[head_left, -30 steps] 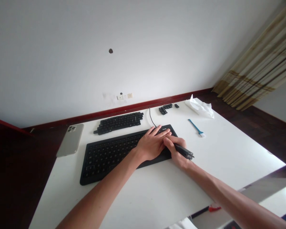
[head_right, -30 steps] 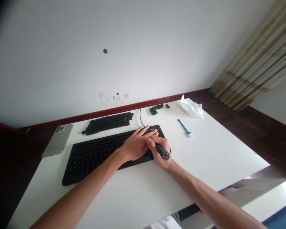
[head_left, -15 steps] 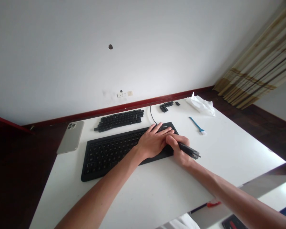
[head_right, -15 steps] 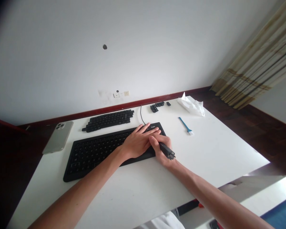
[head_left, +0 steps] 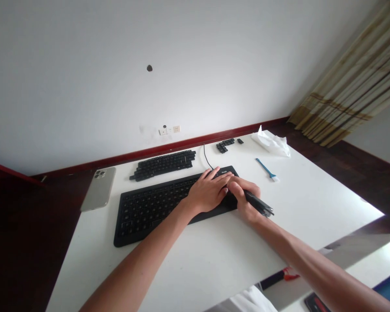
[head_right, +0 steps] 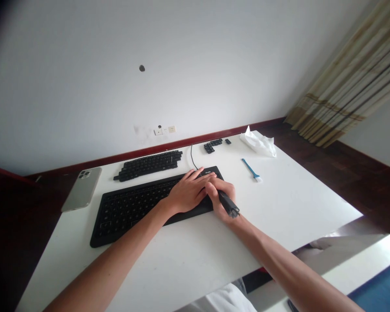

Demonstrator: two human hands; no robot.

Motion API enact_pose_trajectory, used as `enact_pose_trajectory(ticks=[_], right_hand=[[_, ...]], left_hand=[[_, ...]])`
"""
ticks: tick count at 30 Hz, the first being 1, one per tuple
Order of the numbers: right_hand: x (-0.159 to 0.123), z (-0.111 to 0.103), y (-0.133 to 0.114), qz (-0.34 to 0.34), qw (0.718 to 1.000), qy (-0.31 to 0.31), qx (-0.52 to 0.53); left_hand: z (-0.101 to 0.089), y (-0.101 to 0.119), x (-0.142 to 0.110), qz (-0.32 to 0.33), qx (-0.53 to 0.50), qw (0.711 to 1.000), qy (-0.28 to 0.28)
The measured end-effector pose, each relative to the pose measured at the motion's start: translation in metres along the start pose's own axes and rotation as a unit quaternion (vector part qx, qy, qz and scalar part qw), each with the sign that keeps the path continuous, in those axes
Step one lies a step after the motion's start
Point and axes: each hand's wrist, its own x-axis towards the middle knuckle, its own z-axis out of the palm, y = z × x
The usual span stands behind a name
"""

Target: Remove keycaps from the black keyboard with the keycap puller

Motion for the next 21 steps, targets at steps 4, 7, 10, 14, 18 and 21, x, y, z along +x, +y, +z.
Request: enact_pose_trajectory(ticks=[4,7,10,14,18,21], right_hand=[[0.010,-0.015,0.004,-0.006,0.993,0.108,-0.056],[0.020,-0.030,0.004,-0.003,0.982,0.139,-0.129],[0.024,-0.041,0.001,0.030,0.975,0.105,-0.195],[0.017,-0.042,0.000,0.078,0.970,-0.023,-0.229],[0.013,-0.038,0.006,0.113,0.956,-0.109,-0.247],[0.015,-0.034,0.006,0.113,0.953,-0.124,-0.254]], left_hand=[[0.001,-0.002,0.000,0.002,-0.012,1.000,-0.011],[-0.001,-0.006,0.000,-0.015,-0.066,0.998,0.005],[-0.005,-0.010,0.002,-0.069,-0.174,0.980,0.066],[-0.008,-0.014,0.004,-0.120,-0.257,0.952,0.119],[-0.007,-0.013,0.004,-0.114,-0.251,0.954,0.119],[-0.007,-0.011,0.003,-0.113,-0.249,0.954,0.121]])
